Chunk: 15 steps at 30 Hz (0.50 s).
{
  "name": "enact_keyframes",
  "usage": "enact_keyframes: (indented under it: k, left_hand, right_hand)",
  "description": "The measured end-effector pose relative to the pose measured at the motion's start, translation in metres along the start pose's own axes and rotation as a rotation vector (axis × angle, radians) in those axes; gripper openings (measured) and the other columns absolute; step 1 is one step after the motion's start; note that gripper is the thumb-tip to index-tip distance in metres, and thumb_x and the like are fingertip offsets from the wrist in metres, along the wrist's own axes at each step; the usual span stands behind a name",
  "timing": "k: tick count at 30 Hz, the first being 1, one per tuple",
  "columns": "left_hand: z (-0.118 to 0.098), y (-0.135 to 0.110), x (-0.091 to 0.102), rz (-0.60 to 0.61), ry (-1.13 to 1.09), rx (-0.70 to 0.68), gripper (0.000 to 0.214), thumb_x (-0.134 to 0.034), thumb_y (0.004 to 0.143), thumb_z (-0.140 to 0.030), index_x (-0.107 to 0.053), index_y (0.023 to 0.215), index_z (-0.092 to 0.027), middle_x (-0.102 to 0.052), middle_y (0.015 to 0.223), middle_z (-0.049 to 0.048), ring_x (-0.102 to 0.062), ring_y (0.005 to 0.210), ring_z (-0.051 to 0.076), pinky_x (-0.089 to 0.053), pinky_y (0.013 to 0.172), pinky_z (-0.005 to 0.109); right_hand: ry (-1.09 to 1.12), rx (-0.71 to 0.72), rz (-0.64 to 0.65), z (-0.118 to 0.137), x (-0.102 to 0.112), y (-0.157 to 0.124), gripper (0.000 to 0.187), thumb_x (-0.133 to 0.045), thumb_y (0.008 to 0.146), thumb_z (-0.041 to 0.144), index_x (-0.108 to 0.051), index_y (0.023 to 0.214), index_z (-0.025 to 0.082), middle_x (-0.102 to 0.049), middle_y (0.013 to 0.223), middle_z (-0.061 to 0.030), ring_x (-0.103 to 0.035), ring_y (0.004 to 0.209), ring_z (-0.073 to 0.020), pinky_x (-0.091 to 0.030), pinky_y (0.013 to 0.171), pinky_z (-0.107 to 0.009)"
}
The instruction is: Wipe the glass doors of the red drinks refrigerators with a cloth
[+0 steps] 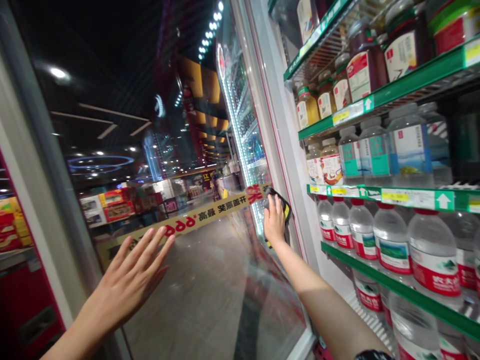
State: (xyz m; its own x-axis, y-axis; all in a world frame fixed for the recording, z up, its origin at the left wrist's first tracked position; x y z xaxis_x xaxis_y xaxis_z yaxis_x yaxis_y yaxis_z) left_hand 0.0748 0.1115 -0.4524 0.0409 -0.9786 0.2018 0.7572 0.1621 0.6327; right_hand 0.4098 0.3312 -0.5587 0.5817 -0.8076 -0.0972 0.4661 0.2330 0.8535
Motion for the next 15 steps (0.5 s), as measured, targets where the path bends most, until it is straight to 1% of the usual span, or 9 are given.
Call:
enact_keyframes:
  k: [2, 3, 4, 7, 9, 11, 15]
  left_hand:
    - [0.0, 0.0, 0.0, 0.009, -0.015, 0.001, 0.067, -0.048, 0.101, -0.036, -0.026, 0.163, -0.023, -0.041, 0.162, 0.0117, -0.036, 0.152, 0.029, -0.015, 0.131, 0.049]
    - [0.0, 0.0, 0.0, 0.011, -0.023, 0.0, 0.068, -0.049, 0.101, -0.036, -0.025, 0.164, -0.024, -0.04, 0.163, 0.0115, -0.035, 0.152, 0.029, -0.014, 0.131, 0.049]
    - [0.0, 0.0, 0.0, 0.01, -0.03, -0.003, 0.069, -0.05, 0.101, -0.037, -0.025, 0.164, -0.024, -0.039, 0.163, 0.0115, -0.035, 0.152, 0.029, -0.014, 0.131, 0.049]
    - [0.001, -0.001, -0.001, 0.013, -0.034, -0.01, 0.071, -0.053, 0.1, -0.036, -0.024, 0.164, -0.024, -0.037, 0.164, 0.0119, -0.033, 0.153, 0.029, -0.013, 0.131, 0.048]
    - [0.001, -0.001, -0.002, 0.018, -0.029, -0.015, 0.073, -0.054, 0.099, -0.036, -0.024, 0.164, -0.022, -0.036, 0.164, 0.0127, -0.032, 0.153, 0.03, -0.013, 0.131, 0.049]
    - [0.001, -0.002, -0.003, 0.021, -0.028, -0.017, 0.074, -0.055, 0.099, -0.035, -0.024, 0.164, -0.022, -0.036, 0.164, 0.0134, -0.031, 0.153, 0.03, -0.012, 0.131, 0.049]
    - [0.001, -0.004, -0.006, 0.024, -0.042, -0.002, 0.072, -0.052, 0.1, -0.035, -0.022, 0.164, -0.023, -0.035, 0.165, 0.0127, -0.031, 0.153, 0.03, -0.012, 0.131, 0.051]
  right_hand:
    - [-0.017, -0.027, 0.006, -0.007, 0.001, -0.019, 0.056, -0.035, 0.101, 0.028, -0.038, 0.157, 0.023, -0.039, 0.162, -0.0148, -0.037, 0.15, -0.0271, -0.042, 0.115, -0.052]
    - [-0.02, -0.028, 0.01, -0.008, 0.001, -0.02, 0.057, -0.035, 0.101, 0.027, -0.037, 0.157, 0.024, -0.039, 0.163, -0.0146, -0.037, 0.149, -0.0271, -0.042, 0.115, -0.053]
    - [-0.017, -0.022, 0.015, -0.007, 0.001, -0.016, 0.057, -0.035, 0.1, 0.027, -0.037, 0.158, 0.024, -0.038, 0.163, -0.0143, -0.037, 0.15, -0.0271, -0.042, 0.115, -0.053]
    - [0.011, 0.006, 0.01, 0.002, 0.0, 0.014, 0.059, -0.036, 0.099, 0.025, -0.038, 0.158, 0.026, -0.038, 0.164, -0.0128, -0.036, 0.15, -0.0265, -0.038, 0.117, -0.053]
    - [0.023, 0.024, 0.004, 0.003, 0.001, 0.023, 0.059, -0.037, 0.098, 0.026, -0.039, 0.157, 0.027, -0.038, 0.164, -0.0121, -0.035, 0.15, -0.026, -0.037, 0.119, -0.052]
    - [0.026, 0.031, 0.003, -0.005, 0.003, 0.01, 0.059, -0.037, 0.099, 0.026, -0.038, 0.158, 0.027, -0.038, 0.164, -0.0123, -0.035, 0.15, -0.0261, -0.037, 0.118, -0.053]
    - [0.012, 0.001, 0.037, -0.029, 0.007, -0.04, 0.057, -0.036, 0.1, 0.028, -0.037, 0.158, 0.027, -0.039, 0.163, -0.0135, -0.037, 0.15, -0.0269, -0.041, 0.115, -0.055]
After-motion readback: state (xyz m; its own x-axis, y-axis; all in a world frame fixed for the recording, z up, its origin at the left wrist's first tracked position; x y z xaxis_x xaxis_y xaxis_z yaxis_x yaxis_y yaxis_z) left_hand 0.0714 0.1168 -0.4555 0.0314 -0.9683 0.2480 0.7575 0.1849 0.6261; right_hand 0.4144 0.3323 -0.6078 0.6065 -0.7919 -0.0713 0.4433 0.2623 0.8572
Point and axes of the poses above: each hand's wrist, its own y-axis towards the middle knuckle, its own x-axis out of the back of the hand, z = x × y, the point moved 1 cm from there along y, towards the middle knuckle
